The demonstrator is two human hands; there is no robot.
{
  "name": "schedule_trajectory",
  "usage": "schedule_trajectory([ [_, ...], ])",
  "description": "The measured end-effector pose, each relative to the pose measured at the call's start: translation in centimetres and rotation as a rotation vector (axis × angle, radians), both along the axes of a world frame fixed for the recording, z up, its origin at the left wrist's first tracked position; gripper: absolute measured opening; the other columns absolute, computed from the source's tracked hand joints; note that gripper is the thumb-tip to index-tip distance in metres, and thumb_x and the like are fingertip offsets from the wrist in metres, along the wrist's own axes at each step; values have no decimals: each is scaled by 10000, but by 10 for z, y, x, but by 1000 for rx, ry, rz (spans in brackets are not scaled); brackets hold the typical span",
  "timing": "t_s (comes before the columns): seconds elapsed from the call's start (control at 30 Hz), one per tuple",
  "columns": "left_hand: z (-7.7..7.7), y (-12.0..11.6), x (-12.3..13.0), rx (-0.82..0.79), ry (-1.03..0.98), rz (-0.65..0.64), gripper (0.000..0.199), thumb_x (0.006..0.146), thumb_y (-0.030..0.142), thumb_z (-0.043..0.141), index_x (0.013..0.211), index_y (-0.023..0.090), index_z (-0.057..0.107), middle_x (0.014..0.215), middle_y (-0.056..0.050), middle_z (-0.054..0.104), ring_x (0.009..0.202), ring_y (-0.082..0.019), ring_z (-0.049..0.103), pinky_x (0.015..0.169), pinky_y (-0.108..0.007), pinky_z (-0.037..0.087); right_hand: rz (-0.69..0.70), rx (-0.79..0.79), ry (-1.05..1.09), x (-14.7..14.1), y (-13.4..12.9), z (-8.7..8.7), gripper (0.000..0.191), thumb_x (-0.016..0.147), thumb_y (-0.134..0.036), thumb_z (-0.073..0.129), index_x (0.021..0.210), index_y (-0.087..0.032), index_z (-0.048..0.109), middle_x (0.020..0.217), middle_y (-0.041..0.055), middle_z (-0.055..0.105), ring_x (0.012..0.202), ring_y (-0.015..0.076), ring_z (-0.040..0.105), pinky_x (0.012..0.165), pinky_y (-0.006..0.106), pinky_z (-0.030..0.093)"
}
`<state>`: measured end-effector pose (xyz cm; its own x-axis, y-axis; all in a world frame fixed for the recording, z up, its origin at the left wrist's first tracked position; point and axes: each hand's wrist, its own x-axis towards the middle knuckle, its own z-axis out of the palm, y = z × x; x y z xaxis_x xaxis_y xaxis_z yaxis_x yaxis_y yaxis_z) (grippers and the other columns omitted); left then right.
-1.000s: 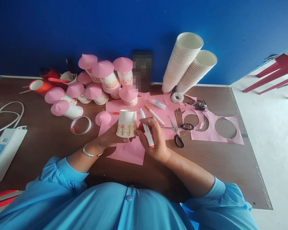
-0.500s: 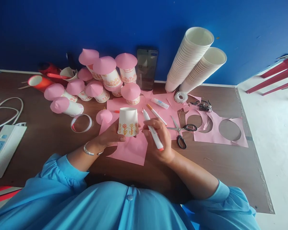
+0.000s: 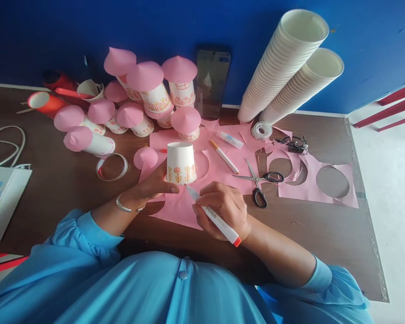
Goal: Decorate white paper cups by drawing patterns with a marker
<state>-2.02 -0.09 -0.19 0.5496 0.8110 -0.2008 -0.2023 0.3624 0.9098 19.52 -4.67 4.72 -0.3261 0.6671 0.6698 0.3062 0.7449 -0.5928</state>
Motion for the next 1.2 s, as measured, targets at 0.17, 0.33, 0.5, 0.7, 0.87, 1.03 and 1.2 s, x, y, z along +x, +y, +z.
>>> schedule_trajectory([
  [0.17, 2, 1, 0, -10, 19, -25, 964, 635, 357, 911, 1471, 308, 433, 1376, -107, 593, 1277, -346, 556, 961, -433, 500, 18, 5, -10, 0, 2, -6, 257, 890, -117, 540, 1136, -168, 596, 775, 66, 696, 653, 183, 679, 552, 295, 580],
  [0.33, 4, 3, 1, 16, 49, -27, 951, 631, 356, 915, 1456, 299, 445, 1315, -97, 610, 1198, -312, 583, 932, -412, 509, -10, 16, 31, -4, 2, -10, 212, 875, -103, 621, 1062, -202, 610, 721, 17, 660, 636, 165, 669, 529, 270, 560],
  [0.5, 6, 5, 3, 19, 67, -54, 840, 622, 360, 917, 1349, 258, 507, 1184, -80, 625, 1097, -283, 607, 874, -398, 519, -44, 11, 11, -5, 1, -14, 181, 868, -111, 643, 1018, -205, 608, 726, 11, 644, 619, 156, 656, 510, 266, 540],
  [0.7, 13, 5, 7, 42, 73, -27, 839, 611, 360, 917, 1346, 263, 523, 1112, -60, 624, 1094, -282, 592, 880, -394, 509, -36, 22, -2, -6, 3, -15, 192, 881, -113, 635, 1038, -214, 589, 724, 14, 654, 625, 156, 661, 518, 267, 557],
  [0.87, 11, 5, 6, 5, 35, -49, 844, 639, 318, 902, 1379, 285, 497, 1173, -62, 607, 1062, -248, 598, 874, -379, 510, -42, 42, -5, -7, 5, -15, 187, 886, -110, 627, 1039, -210, 587, 714, 26, 658, 620, 159, 658, 521, 266, 556],
  [1.03, 3, 5, 3, -2, 31, -60, 864, 645, 299, 902, 1397, 286, 477, 1217, -61, 608, 1095, -257, 602, 897, -385, 515, -52, 24, 2, -6, 6, -13, 207, 883, -116, 632, 1055, -227, 599, 740, 25, 673, 643, 165, 681, 545, 266, 570],
  [1.2, 0, 5, 3, 19, 25, -54, 813, 626, 332, 914, 1340, 264, 530, 1157, -50, 640, 1145, -305, 595, 911, -410, 515, -85, 22, -14, -7, 6, -13, 184, 894, -116, 630, 1038, -224, 594, 766, 21, 675, 668, 153, 693, 559, 254, 576],
])
